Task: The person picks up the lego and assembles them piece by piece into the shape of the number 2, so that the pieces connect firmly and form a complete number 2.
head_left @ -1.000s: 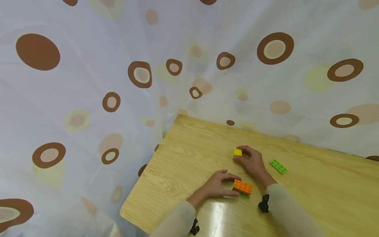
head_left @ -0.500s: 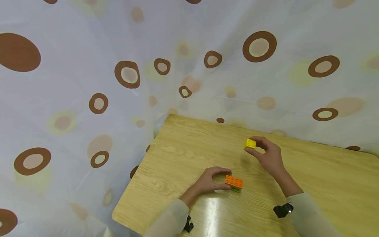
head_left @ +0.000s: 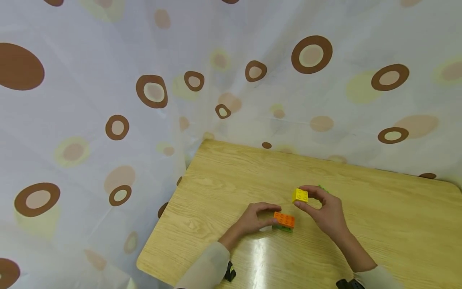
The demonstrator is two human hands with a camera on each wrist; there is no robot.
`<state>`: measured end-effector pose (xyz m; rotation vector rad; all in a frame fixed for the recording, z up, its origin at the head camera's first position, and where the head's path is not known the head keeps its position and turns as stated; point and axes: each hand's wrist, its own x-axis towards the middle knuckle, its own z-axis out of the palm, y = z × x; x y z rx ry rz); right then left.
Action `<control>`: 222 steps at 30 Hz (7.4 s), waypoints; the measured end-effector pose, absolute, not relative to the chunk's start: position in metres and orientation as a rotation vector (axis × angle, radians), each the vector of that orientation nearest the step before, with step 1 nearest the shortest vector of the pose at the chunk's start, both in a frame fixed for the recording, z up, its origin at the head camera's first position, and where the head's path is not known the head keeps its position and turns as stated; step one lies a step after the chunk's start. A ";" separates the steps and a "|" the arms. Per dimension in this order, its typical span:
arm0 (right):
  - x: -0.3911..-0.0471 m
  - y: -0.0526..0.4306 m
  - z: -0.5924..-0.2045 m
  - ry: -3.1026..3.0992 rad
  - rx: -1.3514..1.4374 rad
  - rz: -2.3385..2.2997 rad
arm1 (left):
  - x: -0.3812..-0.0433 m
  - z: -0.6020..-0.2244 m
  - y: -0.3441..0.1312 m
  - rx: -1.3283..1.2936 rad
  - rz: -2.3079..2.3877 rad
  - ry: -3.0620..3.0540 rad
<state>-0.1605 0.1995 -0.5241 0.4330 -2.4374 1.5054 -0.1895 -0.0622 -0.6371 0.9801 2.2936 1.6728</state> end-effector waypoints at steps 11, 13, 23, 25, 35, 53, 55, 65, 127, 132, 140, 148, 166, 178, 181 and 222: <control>-0.137 0.187 -0.561 -2.448 0.438 1.621 | -0.189 -0.640 -0.064 0.916 1.740 2.221; -0.135 0.185 -0.568 -2.465 0.432 1.611 | -0.190 -0.641 -0.064 0.927 1.746 2.215; -0.131 0.181 -0.592 -2.489 0.465 1.404 | -0.190 -0.640 -0.064 0.942 1.696 2.276; -0.130 0.181 -0.591 -2.482 0.483 1.364 | -0.191 -0.639 -0.064 0.928 1.691 2.265; -0.131 0.181 -0.592 -2.431 0.571 1.342 | -0.190 -0.638 -0.063 0.923 1.690 2.254; -0.128 0.188 -0.594 -2.479 0.617 1.243 | -0.186 -0.640 -0.058 0.913 1.721 2.244; -0.127 0.191 -0.598 -2.546 0.603 1.186 | -0.185 -0.640 -0.056 0.937 1.744 2.225; -0.122 0.210 -0.610 -2.647 0.612 1.119 | -0.182 -0.638 -0.051 1.018 1.615 2.296; -0.131 0.195 -0.590 -2.510 0.613 1.112 | -0.181 -0.623 -0.054 0.973 1.667 2.290; -0.129 0.197 -0.590 -2.493 0.624 1.092 | -0.180 -0.623 -0.052 0.982 1.679 2.285; -0.128 0.193 -0.586 -2.491 0.623 1.087 | -0.180 -0.631 -0.052 0.933 1.816 2.141; -0.127 0.190 -0.587 -2.498 0.616 1.090 | -0.178 -0.629 -0.054 0.878 1.835 2.051; -0.125 0.194 -0.591 -2.464 0.611 1.095 | -0.179 -0.625 -0.051 1.021 1.690 2.266; -0.120 0.196 -0.594 -2.464 0.609 1.107 | -0.176 -0.629 -0.048 1.109 1.630 2.326; -0.120 0.196 -0.596 -2.455 0.616 1.108 | -0.174 -0.629 -0.048 1.129 1.635 2.331; -0.140 0.217 -0.592 -2.489 0.626 1.146 | -0.177 -0.630 -0.046 1.014 1.752 2.138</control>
